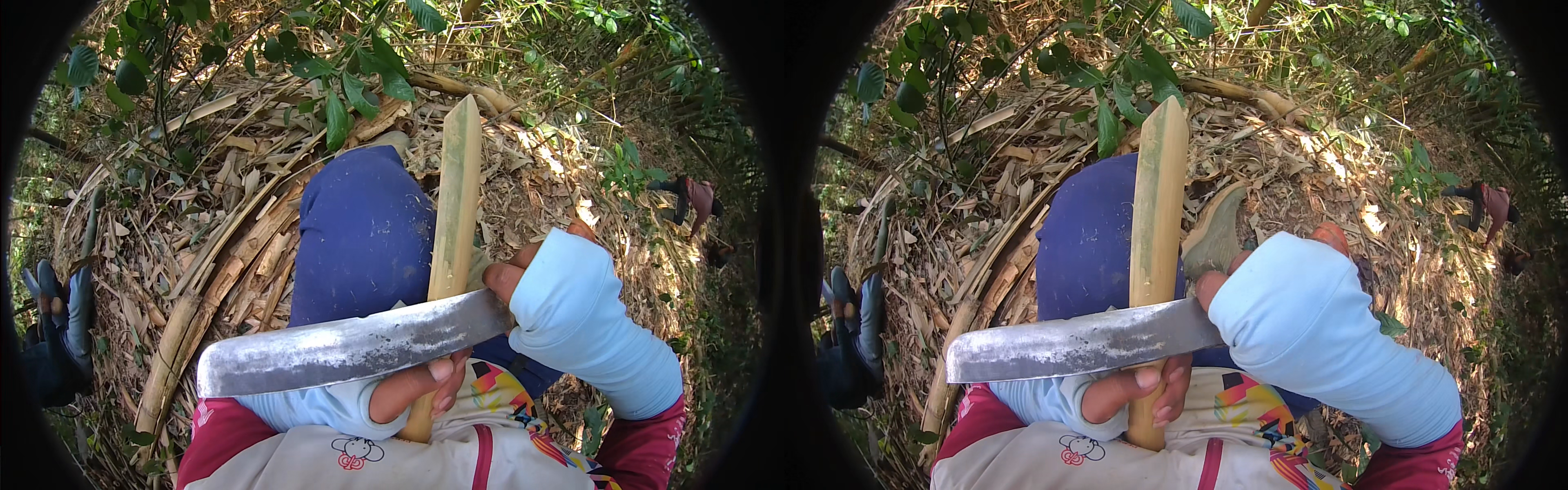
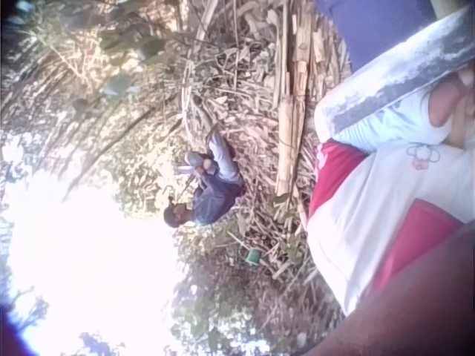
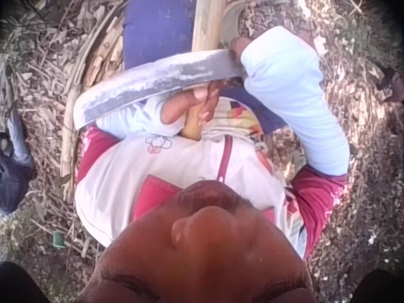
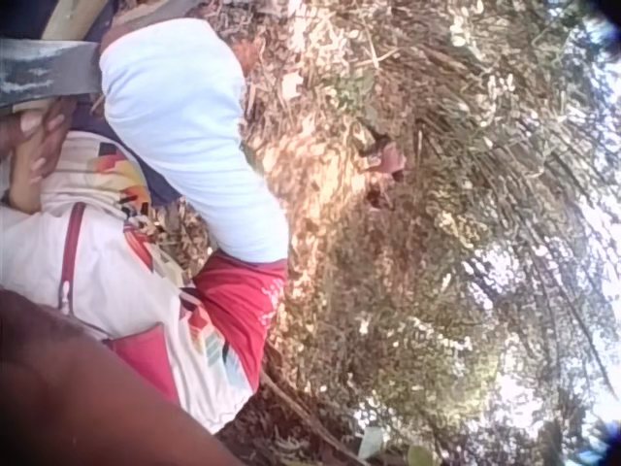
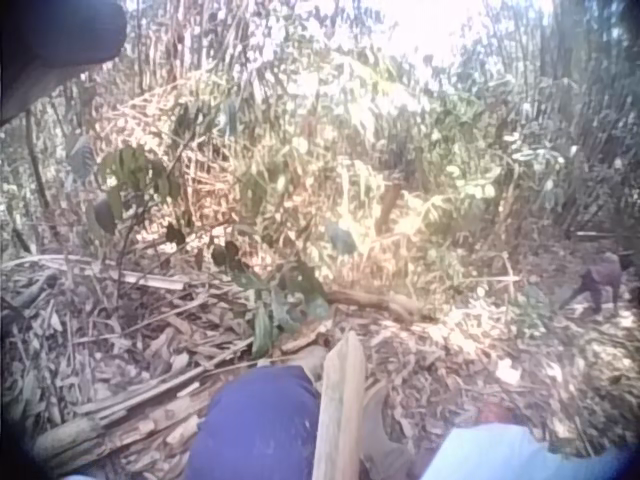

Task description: The person sits on the forest floor and uses a large machete to split a piece of bamboo. They hold the bamboo vertically and repeatedly strike it with the machete to split it into smaller sections.

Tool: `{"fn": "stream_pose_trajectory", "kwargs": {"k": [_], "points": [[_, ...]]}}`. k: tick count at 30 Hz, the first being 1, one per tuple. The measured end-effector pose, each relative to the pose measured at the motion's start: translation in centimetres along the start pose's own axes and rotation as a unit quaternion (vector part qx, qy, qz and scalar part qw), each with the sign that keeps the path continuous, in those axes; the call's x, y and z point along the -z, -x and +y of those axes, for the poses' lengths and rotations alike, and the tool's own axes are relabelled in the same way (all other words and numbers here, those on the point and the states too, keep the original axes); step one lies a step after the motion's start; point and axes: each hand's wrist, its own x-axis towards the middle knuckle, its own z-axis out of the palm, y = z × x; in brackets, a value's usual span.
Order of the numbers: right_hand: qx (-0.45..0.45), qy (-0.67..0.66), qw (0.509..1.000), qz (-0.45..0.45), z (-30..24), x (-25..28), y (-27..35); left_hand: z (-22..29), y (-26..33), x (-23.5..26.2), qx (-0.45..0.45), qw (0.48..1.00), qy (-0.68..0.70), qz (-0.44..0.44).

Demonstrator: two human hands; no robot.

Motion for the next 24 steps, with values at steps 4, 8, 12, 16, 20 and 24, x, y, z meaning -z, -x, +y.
{"fn": "stream_pose_trajectory", "kwargs": {"k": [4, 8, 12, 16, 20, 24], "points": [[-0.007, -0.001, 1.0, 0.001, 0.5, -0.1, -0.5, -0.2, 0.2, -0.1, 0.014, 1.0, 0.018, 0.011], [-0.004, -0.02, 1.0, 0.011, 0.2, -0.1, -0.4, -0.2, 0.2, 0.0, 0.012, 1.0, 0.021, 0.011], [-0.006, -0.002, 1.0, 0.012, 0.4, -0.1, -0.4, -0.5, 0.2, -0.1, 0.011, 1.0, 0.01, 0.015], [-0.008, 0.0, 1.0, 0.011, 0.3, -0.1, -0.5, 0.0, 0.2, -0.2, 0.018, 1.0, 0.002, 0.013], [-0.005, 0.007, 1.0, 0.015, 0.5, -0.2, -0.8, 0.5, 0.1, -0.2, 0.028, 1.0, -0.01, 0.006], [-0.015, 0.0, 1.0, 0.0, 0.3, -0.1, -0.8, 0.3, 0.2, -0.2, 0.021, 1.0, -0.003, 0.01]]}}
